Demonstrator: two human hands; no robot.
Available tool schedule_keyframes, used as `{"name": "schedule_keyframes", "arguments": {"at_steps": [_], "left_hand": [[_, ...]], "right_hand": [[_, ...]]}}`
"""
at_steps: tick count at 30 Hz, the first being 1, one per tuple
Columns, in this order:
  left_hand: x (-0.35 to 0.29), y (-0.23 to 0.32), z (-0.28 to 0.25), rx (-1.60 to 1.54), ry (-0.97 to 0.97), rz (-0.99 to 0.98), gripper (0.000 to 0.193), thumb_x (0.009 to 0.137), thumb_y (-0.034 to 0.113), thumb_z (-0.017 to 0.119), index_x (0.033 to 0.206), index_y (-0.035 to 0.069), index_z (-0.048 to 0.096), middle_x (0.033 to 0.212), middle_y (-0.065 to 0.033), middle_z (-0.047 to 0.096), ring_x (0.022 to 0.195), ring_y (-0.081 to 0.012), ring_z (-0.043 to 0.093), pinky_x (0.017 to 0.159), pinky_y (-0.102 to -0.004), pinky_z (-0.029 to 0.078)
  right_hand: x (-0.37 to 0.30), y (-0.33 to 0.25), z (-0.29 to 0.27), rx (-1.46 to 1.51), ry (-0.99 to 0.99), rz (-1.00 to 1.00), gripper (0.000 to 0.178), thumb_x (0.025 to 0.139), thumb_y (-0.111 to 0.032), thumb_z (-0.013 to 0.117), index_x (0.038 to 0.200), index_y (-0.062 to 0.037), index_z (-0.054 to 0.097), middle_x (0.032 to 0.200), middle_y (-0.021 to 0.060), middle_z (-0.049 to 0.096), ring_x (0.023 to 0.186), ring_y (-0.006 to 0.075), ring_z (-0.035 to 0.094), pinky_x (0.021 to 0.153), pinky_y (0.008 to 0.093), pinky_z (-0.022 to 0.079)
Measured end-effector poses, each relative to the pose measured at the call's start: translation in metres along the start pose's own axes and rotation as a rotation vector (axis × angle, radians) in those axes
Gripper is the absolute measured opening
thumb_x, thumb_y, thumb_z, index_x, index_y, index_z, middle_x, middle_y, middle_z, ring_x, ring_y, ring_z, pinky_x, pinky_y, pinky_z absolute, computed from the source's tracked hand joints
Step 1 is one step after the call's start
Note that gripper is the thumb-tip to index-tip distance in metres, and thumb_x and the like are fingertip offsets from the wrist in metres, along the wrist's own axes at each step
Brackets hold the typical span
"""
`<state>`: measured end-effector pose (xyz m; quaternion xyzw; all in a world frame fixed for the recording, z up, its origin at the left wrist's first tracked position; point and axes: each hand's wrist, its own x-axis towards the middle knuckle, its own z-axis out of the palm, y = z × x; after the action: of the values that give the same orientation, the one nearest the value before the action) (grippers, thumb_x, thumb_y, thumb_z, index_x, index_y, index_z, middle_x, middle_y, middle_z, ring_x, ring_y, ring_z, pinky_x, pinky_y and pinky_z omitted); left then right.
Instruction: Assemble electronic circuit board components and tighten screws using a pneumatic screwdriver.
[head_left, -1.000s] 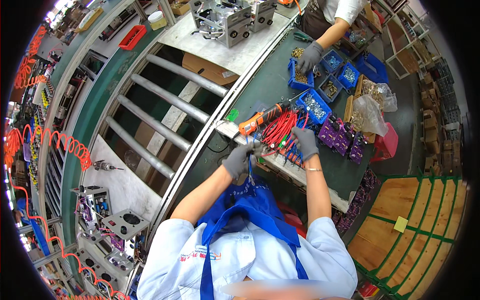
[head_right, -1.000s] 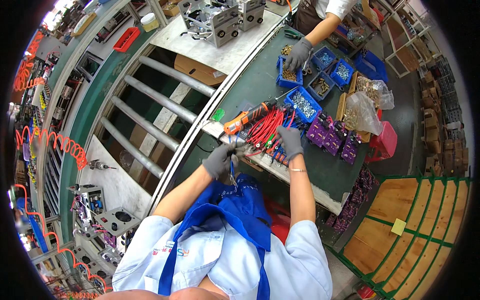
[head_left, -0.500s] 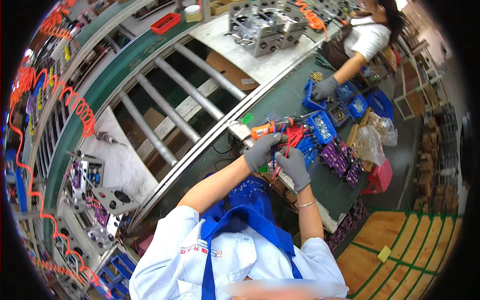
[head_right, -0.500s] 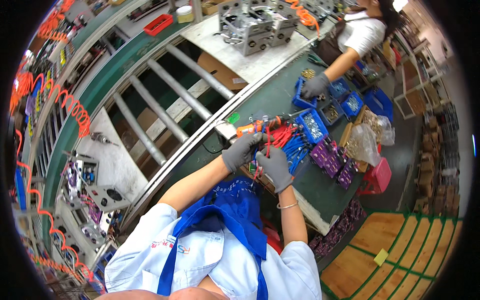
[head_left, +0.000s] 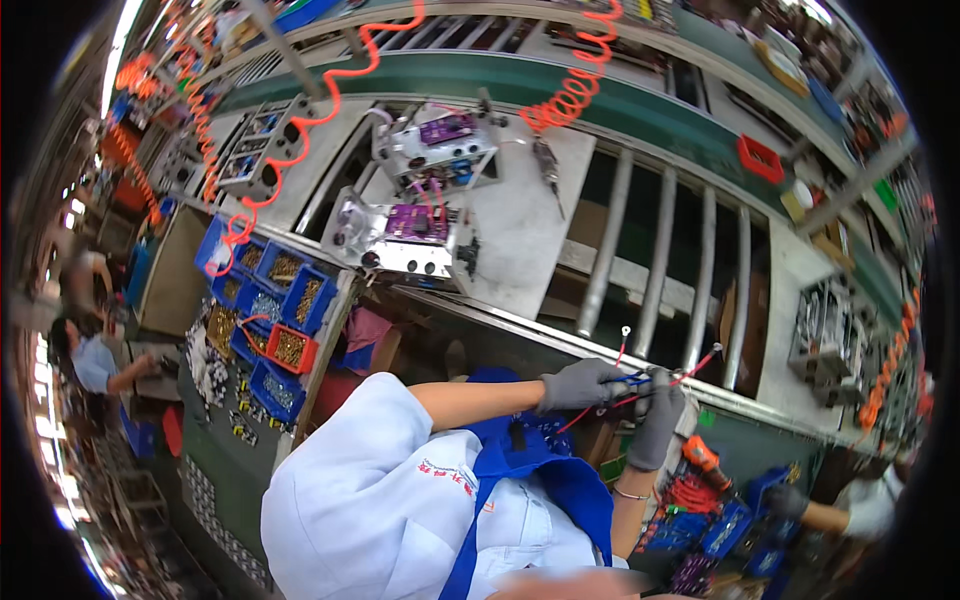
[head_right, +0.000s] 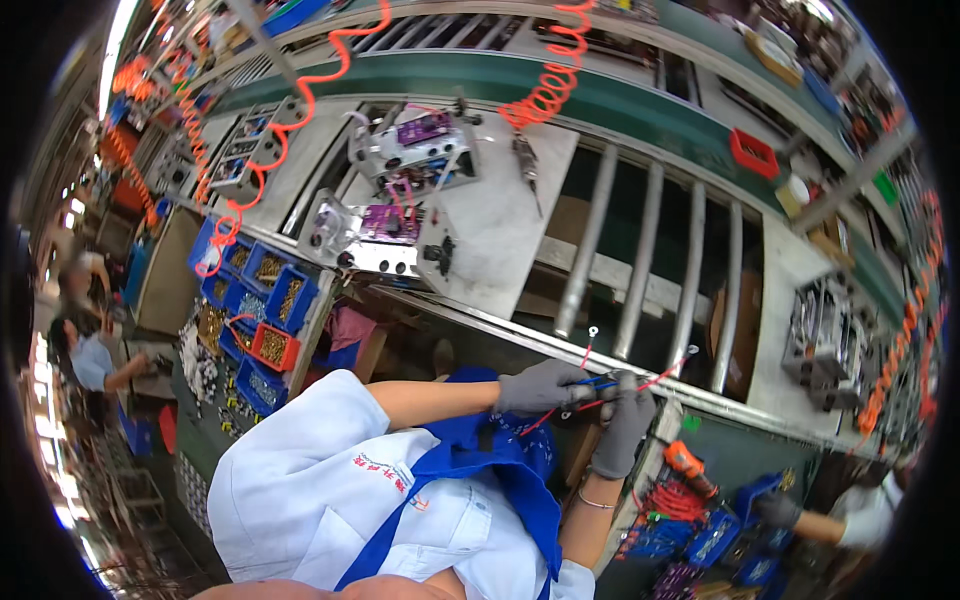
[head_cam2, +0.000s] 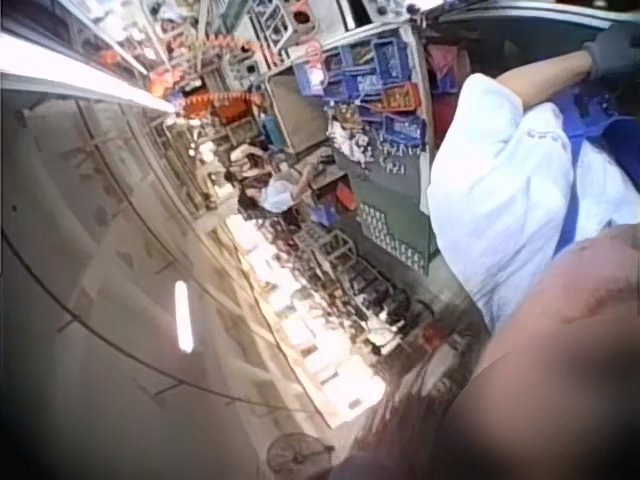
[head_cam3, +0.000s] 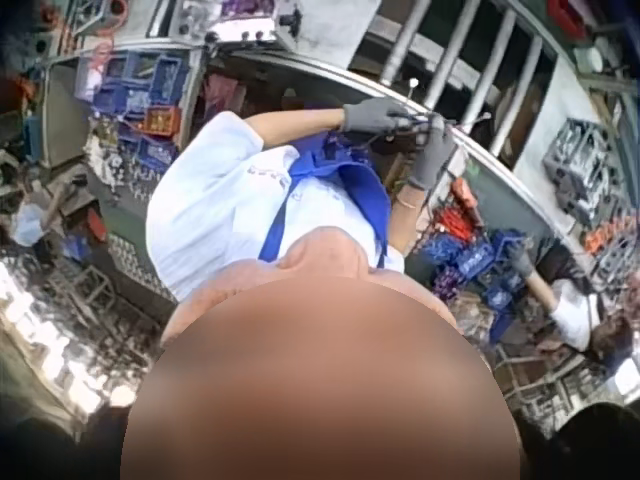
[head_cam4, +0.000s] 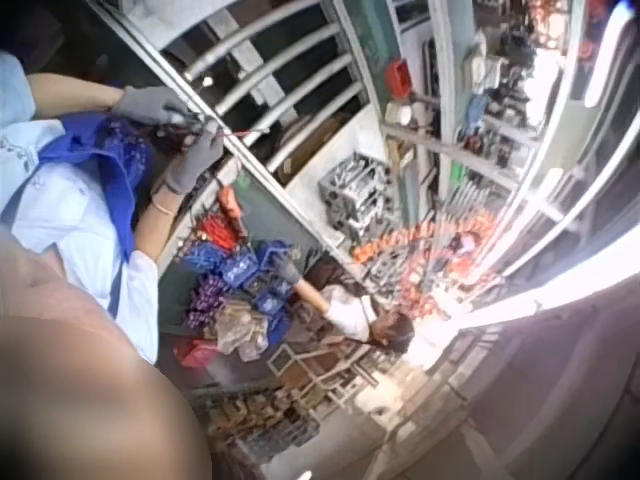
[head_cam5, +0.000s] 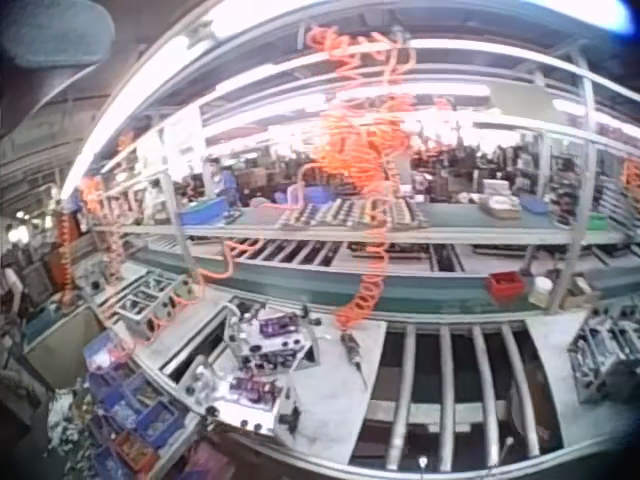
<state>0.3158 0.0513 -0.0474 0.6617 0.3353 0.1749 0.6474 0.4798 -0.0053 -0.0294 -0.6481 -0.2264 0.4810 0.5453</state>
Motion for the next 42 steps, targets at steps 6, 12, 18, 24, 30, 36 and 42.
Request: {"name": "schedule_keyframes", "arguments": {"at_steps": [6, 12, 18, 24, 30, 36, 42], "left_hand": [[-0.071, -0.021, -0.116, 0.043, 0.293, 0.124, 0.035, 0.094, 0.036, 0.058, 0.105, 0.003, 0.063, 0.081, -0.0097, 0.063, 0.075, -0.0165, 0.057, 0.070, -0.0322, 0.047], [-0.145, -0.030, -0.247, -0.146, 0.639, 0.246, 0.038, 0.094, 0.033, 0.057, 0.120, 0.006, 0.060, 0.090, -0.0079, 0.065, 0.082, -0.0207, 0.062, 0.075, -0.0338, 0.049], [-0.207, -0.039, -0.325, -0.296, 0.703, 0.142, 0.039, 0.099, 0.019, 0.045, 0.135, 0.005, 0.049, 0.097, -0.0064, 0.063, 0.066, -0.0087, 0.060, 0.056, -0.0209, 0.046], [-0.247, -0.060, -0.328, -0.463, 0.822, 0.004, 0.036, 0.100, 0.017, 0.046, 0.133, 0.004, 0.051, 0.095, -0.0073, 0.064, 0.063, -0.0074, 0.060, 0.048, -0.0195, 0.042], [-0.267, -0.068, -0.325, -0.461, 1.105, -0.039, 0.035, 0.101, 0.022, 0.045, 0.128, 0.002, 0.053, 0.091, -0.0087, 0.065, 0.059, -0.0064, 0.058, 0.044, -0.0177, 0.037], [-0.243, -0.061, -0.335, -0.445, 1.163, -0.058, 0.033, 0.100, 0.018, 0.044, 0.127, 0.001, 0.053, 0.090, -0.0090, 0.064, 0.060, -0.0072, 0.059, 0.045, -0.0175, 0.038], [-0.194, -0.057, -0.332, -0.469, 1.120, -0.104, 0.033, 0.100, 0.014, 0.043, 0.129, 0.002, 0.053, 0.091, -0.0081, 0.064, 0.062, -0.0064, 0.059, 0.047, -0.0175, 0.040]], "right_hand": [[-0.006, -0.046, 0.136, -0.024, -0.343, -0.147, 0.026, 0.098, -0.026, 0.053, 0.102, -0.0021, 0.060, 0.067, -0.0026, 0.053, 0.049, 0.0011, 0.041, 0.041, 0.0174, 0.027], [-0.002, -0.095, 0.295, -0.197, -0.483, -0.314, 0.026, 0.098, -0.028, 0.051, 0.101, -0.0054, 0.062, 0.071, -0.0003, 0.059, 0.053, 0.0038, 0.048, 0.047, 0.0182, 0.033], [0.117, -0.098, 0.437, -0.513, -0.540, -0.541, 0.032, 0.096, -0.028, 0.050, 0.101, 0.0009, 0.064, 0.075, 0.0068, 0.065, 0.059, 0.0106, 0.060, 0.052, 0.0246, 0.046], [0.237, -0.049, 0.511, -0.975, -0.645, -0.477, 0.028, 0.094, -0.023, 0.051, 0.104, 0.0031, 0.057, 0.078, 0.0110, 0.066, 0.059, 0.0158, 0.064, 0.050, 0.0275, 0.050], [0.242, -0.050, 0.544, -1.021, -0.722, -0.598, 0.031, 0.091, -0.024, 0.050, 0.085, 0.0048, 0.061, 0.072, 0.0173, 0.066, 0.059, 0.0262, 0.066, 0.057, 0.0381, 0.052], [0.259, -0.058, 0.544, -1.171, -0.803, -0.562, 0.027, 0.091, -0.020, 0.048, 0.083, 0.0045, 0.059, 0.066, 0.0184, 0.064, 0.053, 0.0272, 0.065, 0.055, 0.0394, 0.053], [0.295, -0.027, 0.553, -1.460, -0.921, -0.943, 0.023, 0.089, -0.017, 0.050, 0.090, 0.0021, 0.064, 0.081, 0.0205, 0.067, 0.075, 0.0312, 0.066, 0.068, 0.0421, 0.053]]}}
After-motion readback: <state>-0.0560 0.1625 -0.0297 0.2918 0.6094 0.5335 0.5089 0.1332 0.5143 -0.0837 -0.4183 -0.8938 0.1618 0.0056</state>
